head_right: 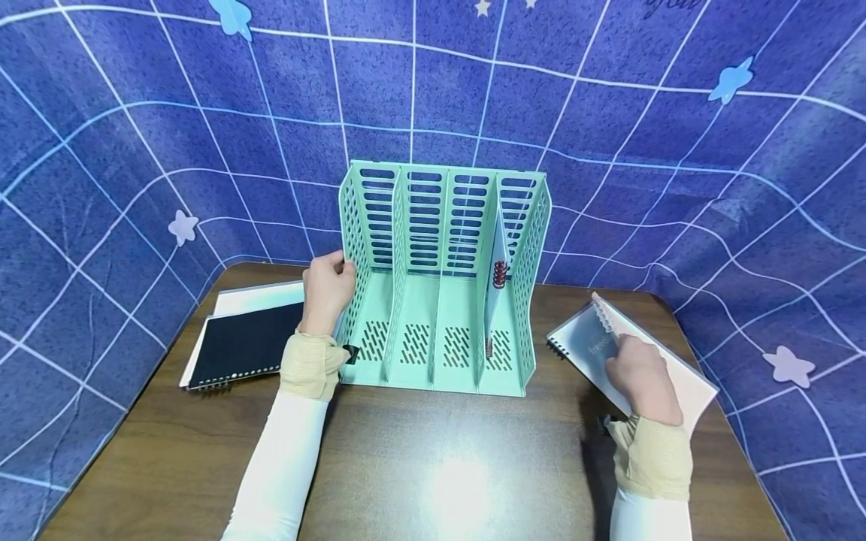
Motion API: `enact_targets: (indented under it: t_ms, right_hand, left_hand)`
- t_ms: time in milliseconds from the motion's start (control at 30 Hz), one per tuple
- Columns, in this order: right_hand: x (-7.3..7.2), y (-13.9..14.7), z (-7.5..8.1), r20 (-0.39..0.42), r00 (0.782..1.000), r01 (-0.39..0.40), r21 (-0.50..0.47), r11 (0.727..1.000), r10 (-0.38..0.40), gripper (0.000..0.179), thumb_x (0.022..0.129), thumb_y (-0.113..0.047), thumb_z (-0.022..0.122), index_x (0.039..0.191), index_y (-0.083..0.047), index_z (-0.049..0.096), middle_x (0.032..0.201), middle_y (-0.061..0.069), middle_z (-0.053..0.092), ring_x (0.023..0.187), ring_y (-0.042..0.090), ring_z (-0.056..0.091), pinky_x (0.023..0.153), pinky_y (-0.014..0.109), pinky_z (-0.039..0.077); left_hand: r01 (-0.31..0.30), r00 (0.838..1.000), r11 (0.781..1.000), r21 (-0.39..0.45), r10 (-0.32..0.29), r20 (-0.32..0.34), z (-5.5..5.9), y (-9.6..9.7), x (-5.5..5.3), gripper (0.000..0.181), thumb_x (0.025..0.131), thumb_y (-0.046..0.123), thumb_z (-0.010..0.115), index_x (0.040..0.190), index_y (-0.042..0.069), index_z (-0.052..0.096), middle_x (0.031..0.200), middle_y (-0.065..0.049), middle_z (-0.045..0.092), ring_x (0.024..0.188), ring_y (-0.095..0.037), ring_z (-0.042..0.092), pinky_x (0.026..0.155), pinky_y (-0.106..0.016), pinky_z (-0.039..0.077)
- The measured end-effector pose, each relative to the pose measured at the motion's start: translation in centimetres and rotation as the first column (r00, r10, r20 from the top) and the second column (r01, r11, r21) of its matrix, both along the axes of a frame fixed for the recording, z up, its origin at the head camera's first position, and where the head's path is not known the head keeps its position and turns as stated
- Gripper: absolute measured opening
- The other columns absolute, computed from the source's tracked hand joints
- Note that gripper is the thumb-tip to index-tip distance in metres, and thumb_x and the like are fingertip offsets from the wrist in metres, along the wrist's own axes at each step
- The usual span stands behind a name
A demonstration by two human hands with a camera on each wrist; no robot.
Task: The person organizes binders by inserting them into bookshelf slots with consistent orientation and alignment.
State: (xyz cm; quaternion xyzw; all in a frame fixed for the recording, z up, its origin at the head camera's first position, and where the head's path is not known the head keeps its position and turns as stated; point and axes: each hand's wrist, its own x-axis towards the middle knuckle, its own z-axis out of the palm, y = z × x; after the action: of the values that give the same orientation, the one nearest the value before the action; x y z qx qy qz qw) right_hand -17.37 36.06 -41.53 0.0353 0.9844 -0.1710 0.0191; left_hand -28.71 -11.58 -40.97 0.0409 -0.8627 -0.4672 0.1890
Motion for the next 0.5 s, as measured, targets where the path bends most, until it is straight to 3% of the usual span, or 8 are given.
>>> enact_targets:
  t_ms: [233,500]
  right_hand:
    - [1.0,-0.1,1.4,-0.072,0.997,0.025,0.015,1.000,-0.024,0.015,0.079,-0.002,0.048,0.090,0.003,0.058,0.081,0.029,0.060,0.066,0.039,0.056,0.056,0.049,0.045]
    - [2.0,-0.4,2.4,-0.257,0.965,0.048,0.013,0.999,-0.043,0.006,0.078,0.000,0.049,0.074,-0.004,0.050,0.069,0.021,0.055,0.058,0.040,0.051,0.055,0.058,0.041]
  left_hand:
    - [0.003,1.000,1.000,-0.002,-0.003,0.008,-0.1,0.0,0.0,0.024,0.105,0.016,0.054,0.094,0.012,0.074,0.065,-0.006,0.062,0.048,-0.024,0.046,0.049,-0.036,0.037]
    - [-0.003,1.000,1.000,0.006,0.003,0.015,0.0,-0.1,-0.1,0.022,0.105,0.015,0.056,0.099,0.012,0.076,0.073,-0.007,0.069,0.053,-0.026,0.051,0.053,-0.037,0.040]
